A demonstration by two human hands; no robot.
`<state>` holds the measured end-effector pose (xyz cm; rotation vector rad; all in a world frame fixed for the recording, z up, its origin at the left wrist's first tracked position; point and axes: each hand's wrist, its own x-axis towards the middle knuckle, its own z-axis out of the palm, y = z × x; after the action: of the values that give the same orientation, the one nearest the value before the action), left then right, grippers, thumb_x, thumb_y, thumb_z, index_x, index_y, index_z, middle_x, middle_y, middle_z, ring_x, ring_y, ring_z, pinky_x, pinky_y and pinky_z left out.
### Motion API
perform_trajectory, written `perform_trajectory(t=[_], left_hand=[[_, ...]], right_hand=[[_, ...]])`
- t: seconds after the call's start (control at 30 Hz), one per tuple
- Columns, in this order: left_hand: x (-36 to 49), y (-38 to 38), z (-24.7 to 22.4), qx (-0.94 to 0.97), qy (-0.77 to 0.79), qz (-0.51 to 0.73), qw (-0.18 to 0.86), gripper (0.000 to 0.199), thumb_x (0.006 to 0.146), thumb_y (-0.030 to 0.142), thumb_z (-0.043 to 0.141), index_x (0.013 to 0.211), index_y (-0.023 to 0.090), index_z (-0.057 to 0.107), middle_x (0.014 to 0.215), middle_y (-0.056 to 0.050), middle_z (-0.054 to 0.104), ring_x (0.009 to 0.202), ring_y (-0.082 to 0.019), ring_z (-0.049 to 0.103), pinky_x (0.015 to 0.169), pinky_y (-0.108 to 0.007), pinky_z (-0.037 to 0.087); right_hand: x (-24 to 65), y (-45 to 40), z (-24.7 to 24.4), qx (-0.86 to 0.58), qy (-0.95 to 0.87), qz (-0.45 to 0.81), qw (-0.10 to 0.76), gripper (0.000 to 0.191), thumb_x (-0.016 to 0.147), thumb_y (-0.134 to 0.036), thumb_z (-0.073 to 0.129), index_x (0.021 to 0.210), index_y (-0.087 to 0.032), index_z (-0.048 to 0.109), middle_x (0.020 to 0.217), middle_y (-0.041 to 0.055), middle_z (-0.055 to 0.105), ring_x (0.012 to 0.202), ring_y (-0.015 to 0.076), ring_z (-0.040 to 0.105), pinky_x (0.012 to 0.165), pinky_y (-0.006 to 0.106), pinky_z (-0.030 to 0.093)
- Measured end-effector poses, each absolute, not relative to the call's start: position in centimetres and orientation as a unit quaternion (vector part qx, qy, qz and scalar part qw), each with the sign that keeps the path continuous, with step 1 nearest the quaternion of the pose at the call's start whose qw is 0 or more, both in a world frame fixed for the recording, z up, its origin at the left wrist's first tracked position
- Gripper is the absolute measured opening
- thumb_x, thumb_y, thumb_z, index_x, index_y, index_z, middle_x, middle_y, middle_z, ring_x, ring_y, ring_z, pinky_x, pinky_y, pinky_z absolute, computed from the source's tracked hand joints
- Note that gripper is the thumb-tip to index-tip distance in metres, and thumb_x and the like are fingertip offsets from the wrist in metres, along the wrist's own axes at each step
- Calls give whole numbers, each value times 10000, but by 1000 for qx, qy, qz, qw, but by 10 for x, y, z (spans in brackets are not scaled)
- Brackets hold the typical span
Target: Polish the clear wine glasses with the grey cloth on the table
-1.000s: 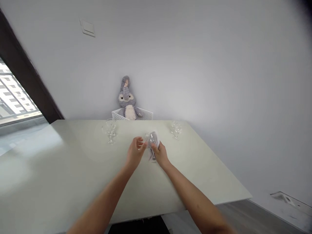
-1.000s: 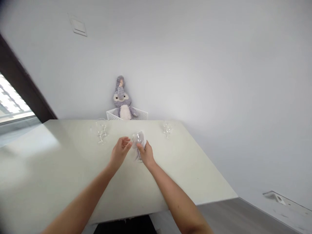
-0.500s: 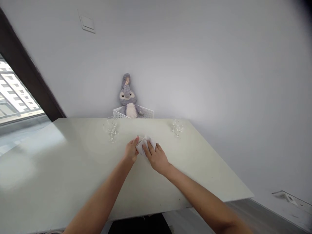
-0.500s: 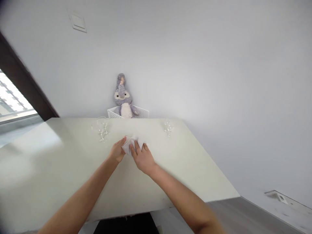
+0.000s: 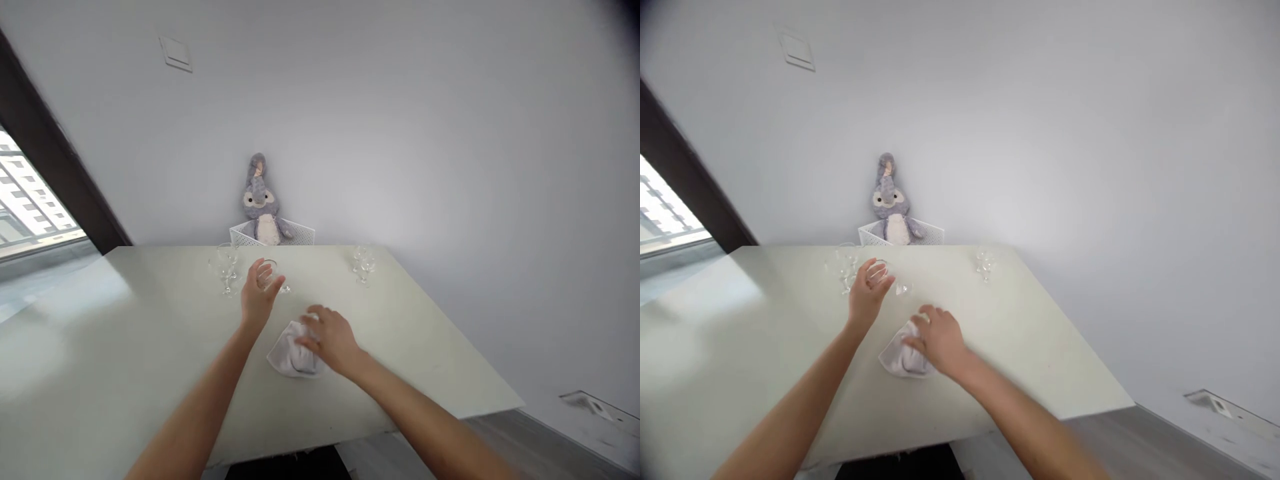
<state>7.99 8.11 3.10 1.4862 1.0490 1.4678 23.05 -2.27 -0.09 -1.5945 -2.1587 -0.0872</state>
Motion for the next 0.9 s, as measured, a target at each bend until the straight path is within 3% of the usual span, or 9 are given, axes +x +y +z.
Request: perform_trajectory(t=[0.13,0.3,0.47,0.63,0.9], left_hand=[[104,61,33,638,332,506,476,610,672,388,651,1208,233,404,1142,-100,549,1043,-231,539,859,-359,441],[116,48,30,701,307,447,463,731,666,363,659,1301,301,302,1337,-78,380,1221,-251,361,954,-390,358],[84,59,12,647,401,460,457,498,713,406,591,1170,267,453,1208,-91,500,1088,-247,491,829,-373,445],[60,66,-14,518,448,458,566,471,718,442,570,1122,234,447,1075,-97,559,877,-208,598,710,-369,499],[50,70,-29,489,472,452,577,455,683,425,605,1074,228,477,984,-70,597,809,-174,604,701,-338,492]], right_hand=[[243,2,6,-628,-677,65,377,303,793,-279,487,1072,-178,548,988,77,585,614,111,548,627,260,446],[285,22,-24,-662,-559,200,458,165,734,-279,496,812,-185,607,560,-25,574,504,120,528,534,232,417],[362,24,-52,-725,-410,174,525,211,695,-304,483,822,-158,568,533,-12,567,507,148,554,495,247,428],[401,30,-65,-736,-346,163,558,233,687,-300,468,849,-147,535,634,22,610,515,142,568,484,252,456],[405,55,-75,-730,-327,162,578,228,697,-274,472,877,-150,535,760,59,636,532,137,582,491,252,475]])
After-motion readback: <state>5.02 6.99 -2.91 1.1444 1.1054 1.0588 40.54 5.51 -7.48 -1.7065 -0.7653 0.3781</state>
